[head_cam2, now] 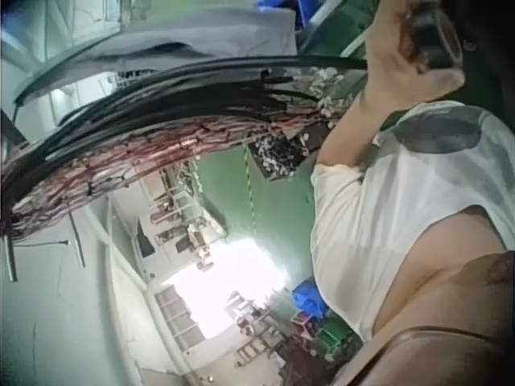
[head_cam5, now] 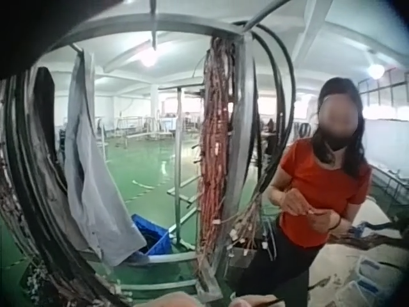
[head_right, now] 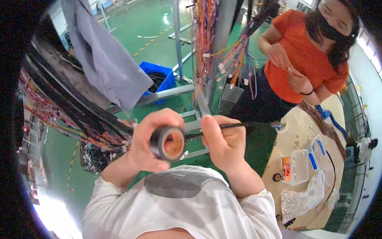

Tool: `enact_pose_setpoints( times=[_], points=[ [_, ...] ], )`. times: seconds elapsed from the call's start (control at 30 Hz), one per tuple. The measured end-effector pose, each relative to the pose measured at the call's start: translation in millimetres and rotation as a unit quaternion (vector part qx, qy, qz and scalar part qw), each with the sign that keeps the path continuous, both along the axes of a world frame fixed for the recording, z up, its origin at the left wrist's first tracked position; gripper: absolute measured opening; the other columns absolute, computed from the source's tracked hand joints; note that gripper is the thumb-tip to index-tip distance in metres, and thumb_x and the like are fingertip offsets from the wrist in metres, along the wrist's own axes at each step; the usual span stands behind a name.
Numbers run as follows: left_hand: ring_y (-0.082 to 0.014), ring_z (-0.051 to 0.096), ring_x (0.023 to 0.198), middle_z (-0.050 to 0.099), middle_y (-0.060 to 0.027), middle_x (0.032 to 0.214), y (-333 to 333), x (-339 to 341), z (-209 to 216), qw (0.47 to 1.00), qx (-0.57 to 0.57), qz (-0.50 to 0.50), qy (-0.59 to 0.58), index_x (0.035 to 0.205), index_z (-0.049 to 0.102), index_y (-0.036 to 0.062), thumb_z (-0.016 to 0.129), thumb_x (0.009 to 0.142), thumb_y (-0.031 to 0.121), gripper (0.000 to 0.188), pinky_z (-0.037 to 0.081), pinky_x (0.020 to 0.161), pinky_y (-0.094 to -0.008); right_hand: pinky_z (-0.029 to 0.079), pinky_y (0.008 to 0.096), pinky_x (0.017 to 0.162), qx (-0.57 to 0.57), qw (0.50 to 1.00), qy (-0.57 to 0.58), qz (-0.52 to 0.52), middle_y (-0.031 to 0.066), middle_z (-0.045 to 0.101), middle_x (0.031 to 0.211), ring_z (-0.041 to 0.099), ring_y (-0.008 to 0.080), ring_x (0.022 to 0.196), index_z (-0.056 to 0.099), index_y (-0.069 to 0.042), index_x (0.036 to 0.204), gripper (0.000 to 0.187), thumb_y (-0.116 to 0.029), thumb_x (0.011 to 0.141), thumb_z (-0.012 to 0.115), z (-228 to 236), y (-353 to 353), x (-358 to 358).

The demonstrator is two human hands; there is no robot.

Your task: The recorder is wrapping electrical wire bundles with black tape at a wire harness assembly station.

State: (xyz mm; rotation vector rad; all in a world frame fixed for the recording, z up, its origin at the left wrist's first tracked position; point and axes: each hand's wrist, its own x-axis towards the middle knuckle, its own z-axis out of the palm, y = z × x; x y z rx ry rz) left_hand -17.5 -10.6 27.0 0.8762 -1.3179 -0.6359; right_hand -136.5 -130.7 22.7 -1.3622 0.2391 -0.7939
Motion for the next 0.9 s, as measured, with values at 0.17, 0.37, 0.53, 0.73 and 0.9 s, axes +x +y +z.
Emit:
enact_pose_setpoints(
  times=[0.17,0.37,0.53,0.73,0.9],
  points=[
    [-0.0065,0.049,0.072,0.043,-0.0025,0.087,-7.4,11.8,-7.0,0.991,0.068,-0.09,0.068,0.106,0.043,0.002,0.07,0.066,0.005,0.048,0.039,0.062,-0.0177,0.025,0.0199,0.038,-0.059,0.997,0.026,-0.035,0.0003,0.046,0.05,0.037,0.0043,0.042,0.052,0.001,0.06,0.03,-0.012,0.086,0.047,12.6,0.6,1.0],
    [-0.0058,0.049,0.07,0.047,-0.0019,0.083,-18.2,-11.4,10.3,0.943,0.252,0.172,-0.131,0.101,0.039,0.0034,0.069,0.068,0.003,0.045,0.042,0.06,-0.018,0.029,0.0235,0.04,-0.285,0.955,-0.04,-0.074,0.0047,0.044,0.048,0.039,0.0096,0.043,0.051,0.003,0.061,0.022,-0.004,0.082,0.049,2.2,-8.4,4.4],
    [-0.0114,0.053,0.083,0.05,-0.005,0.095,-31.3,-7.6,4.0,0.971,0.188,0.145,-0.012,0.116,0.034,0.0028,0.065,0.07,-0.002,0.055,0.045,0.069,-0.0224,0.031,0.0238,0.042,-0.264,0.958,-0.086,-0.069,0.0035,0.045,0.051,0.04,0.0092,0.045,0.051,0.002,0.065,0.019,-0.006,0.083,0.049,-1.6,-10.8,7.4],
    [-0.0039,0.04,0.055,0.046,0.0023,0.079,-23.9,-5.4,21.8,0.929,0.229,-0.055,0.286,0.113,0.041,0.0037,0.067,0.073,0.018,0.049,0.029,0.044,-0.0165,0.024,0.0203,0.04,-0.084,0.99,-0.092,-0.064,0.0017,0.044,0.054,0.036,0.0053,0.045,0.045,0.0,0.058,0.031,-0.01,0.087,0.041,4.7,-1.8,0.6],
    [-0.0039,0.036,0.048,0.048,-0.004,0.083,-12.8,-7.1,26.6,0.936,0.192,0.041,0.294,0.11,0.043,0.0037,0.064,0.071,0.043,0.059,0.027,0.039,-0.0162,0.019,0.0209,0.038,-0.041,0.996,-0.047,-0.06,0.0008,0.037,0.047,0.03,0.0059,0.041,0.04,-0.004,0.051,0.038,-0.012,0.088,0.04,9.1,-3.7,0.1]
  ],
)
